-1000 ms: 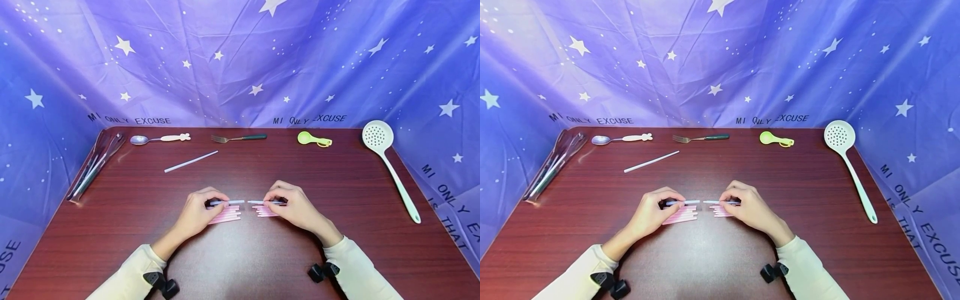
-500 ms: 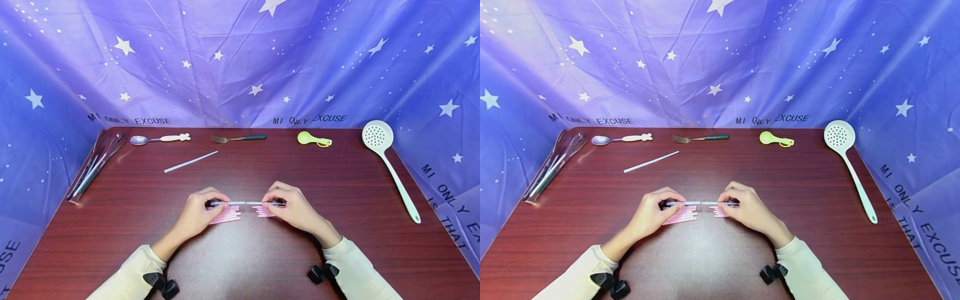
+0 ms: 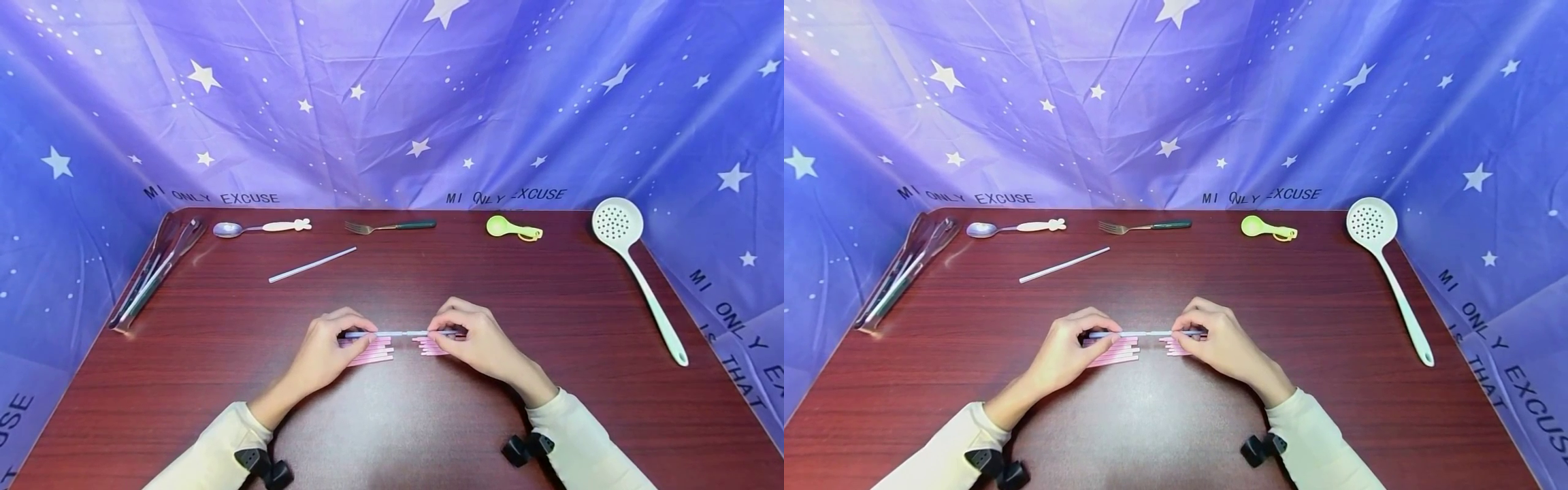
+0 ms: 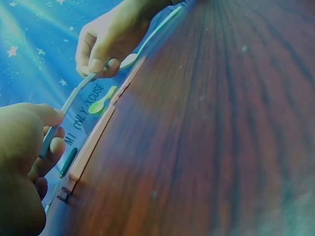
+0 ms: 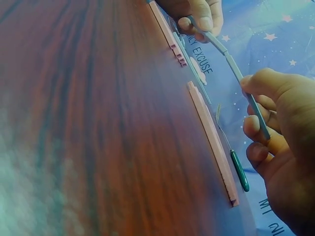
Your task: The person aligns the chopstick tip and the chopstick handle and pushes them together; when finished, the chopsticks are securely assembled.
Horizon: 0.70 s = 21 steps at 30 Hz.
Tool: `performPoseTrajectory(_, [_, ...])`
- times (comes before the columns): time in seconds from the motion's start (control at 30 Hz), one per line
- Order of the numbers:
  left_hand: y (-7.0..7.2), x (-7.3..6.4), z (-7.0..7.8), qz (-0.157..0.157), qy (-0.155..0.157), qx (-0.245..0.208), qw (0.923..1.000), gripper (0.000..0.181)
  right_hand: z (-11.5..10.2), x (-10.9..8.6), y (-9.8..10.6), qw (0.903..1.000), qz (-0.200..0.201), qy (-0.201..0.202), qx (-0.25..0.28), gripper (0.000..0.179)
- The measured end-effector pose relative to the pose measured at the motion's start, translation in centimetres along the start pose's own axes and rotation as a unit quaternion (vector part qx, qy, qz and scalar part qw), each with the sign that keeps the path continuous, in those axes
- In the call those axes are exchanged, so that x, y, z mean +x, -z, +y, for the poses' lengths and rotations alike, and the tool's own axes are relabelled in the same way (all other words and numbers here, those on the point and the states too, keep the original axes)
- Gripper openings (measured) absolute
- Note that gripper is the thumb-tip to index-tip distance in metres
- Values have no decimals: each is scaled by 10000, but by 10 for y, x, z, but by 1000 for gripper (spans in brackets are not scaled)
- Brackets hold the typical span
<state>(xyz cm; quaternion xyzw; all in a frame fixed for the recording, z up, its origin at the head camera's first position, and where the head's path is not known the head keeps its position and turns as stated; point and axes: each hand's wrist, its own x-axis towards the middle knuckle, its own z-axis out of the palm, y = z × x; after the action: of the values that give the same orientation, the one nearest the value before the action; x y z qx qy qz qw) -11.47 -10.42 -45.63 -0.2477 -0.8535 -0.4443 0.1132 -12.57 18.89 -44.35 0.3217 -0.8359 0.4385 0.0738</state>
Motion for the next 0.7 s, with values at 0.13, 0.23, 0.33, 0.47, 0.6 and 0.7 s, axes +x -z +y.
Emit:
performPoseTrajectory(0.13, [-1, -1, 1, 46, -46, 82, 9999, 11, 1, -1, -3, 10000, 41, 31, 11, 19])
performPoseTrajectory(0.23, [-1, -1, 1, 25, -4, 22, 10000, 11, 1, -1, -4, 10000, 39, 10, -23, 22])
performPoseTrajectory(0.33, [-2, 0, 1, -34, 37, -14, 10000, 11, 0, -1, -5, 10000, 53, -3, -70, 21])
performPoseTrajectory(0.47, [-3, -1, 1, -112, 54, 1, 9999, 12, -1, -1, -6, 9999, 59, -42, -119, 18])
performPoseTrajectory(0.6, [-4, -2, 2, -131, 88, -16, 9999, 14, 0, -1, -8, 9999, 54, -28, -111, 18])
performPoseTrajectory(0.7, [-4, -2, 2, -79, 84, -31, 9999, 14, 0, -1, -8, 9999, 59, -85, -72, 19])
